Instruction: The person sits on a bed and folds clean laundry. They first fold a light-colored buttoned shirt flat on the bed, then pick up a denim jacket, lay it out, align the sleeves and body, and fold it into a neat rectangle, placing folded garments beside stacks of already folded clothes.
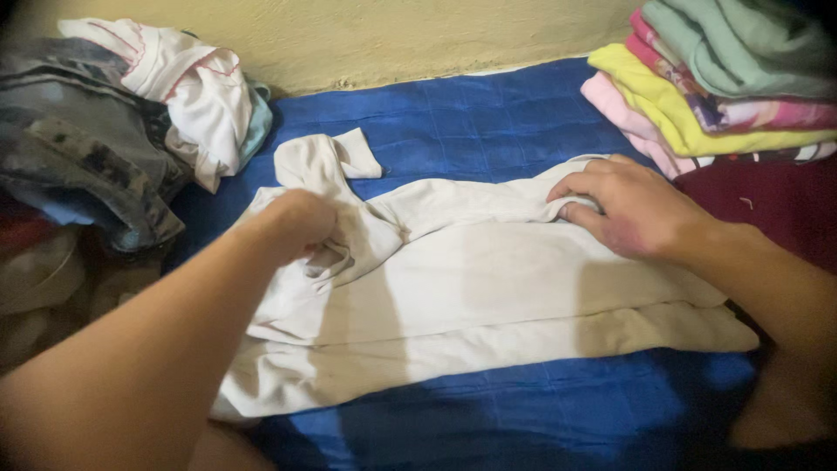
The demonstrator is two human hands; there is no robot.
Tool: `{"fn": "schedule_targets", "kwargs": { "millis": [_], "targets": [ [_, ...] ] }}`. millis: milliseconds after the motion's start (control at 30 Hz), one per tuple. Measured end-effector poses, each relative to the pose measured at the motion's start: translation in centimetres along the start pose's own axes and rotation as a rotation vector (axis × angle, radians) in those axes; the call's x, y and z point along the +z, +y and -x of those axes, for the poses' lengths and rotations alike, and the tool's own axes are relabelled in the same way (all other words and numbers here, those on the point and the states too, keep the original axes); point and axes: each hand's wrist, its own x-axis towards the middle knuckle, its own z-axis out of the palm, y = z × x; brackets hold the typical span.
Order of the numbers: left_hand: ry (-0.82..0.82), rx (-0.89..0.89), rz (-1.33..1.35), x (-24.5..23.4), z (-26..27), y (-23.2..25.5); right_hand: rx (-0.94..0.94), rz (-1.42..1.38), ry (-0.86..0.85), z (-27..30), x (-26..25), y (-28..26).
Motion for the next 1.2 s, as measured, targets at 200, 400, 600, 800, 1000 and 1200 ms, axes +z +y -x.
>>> {"fn": "schedule_targets", "kwargs": {
  "millis": [200,400,600,800,1000,1200],
  "targets": [
    [-0.037,0.142,1.247,-7.6,6.4,0.0,0.275,-0.230,0.088,0.9,-0.9,-0.2],
    [-0.472,0.660,1.364,-12.9,14.4,-1.5,-0.112,-0.160,0.273,2.0,-0.6,4.2],
    [-0.647,0.187,0.640,-11.0,14.9,-2.5,-0.024,-0.113,-0.276,2.0,0.7,7.4],
    [-0.310,-0.192,0.046,-8.5,9.5,-3.7,0.370,-0.398,0.099,-0.6,-1.3,7.6],
    [0.151,-0.149,0.304,-3.0,1.8,-3.6,0.214,-0.043,-0.033,-4.1,0.4,4.6],
    [0.380,-0.471,0.590,0.6,-2.7,-3.1,0.316,0.114,-0.106,-5.3,1.0,3.0]
  ]
}}
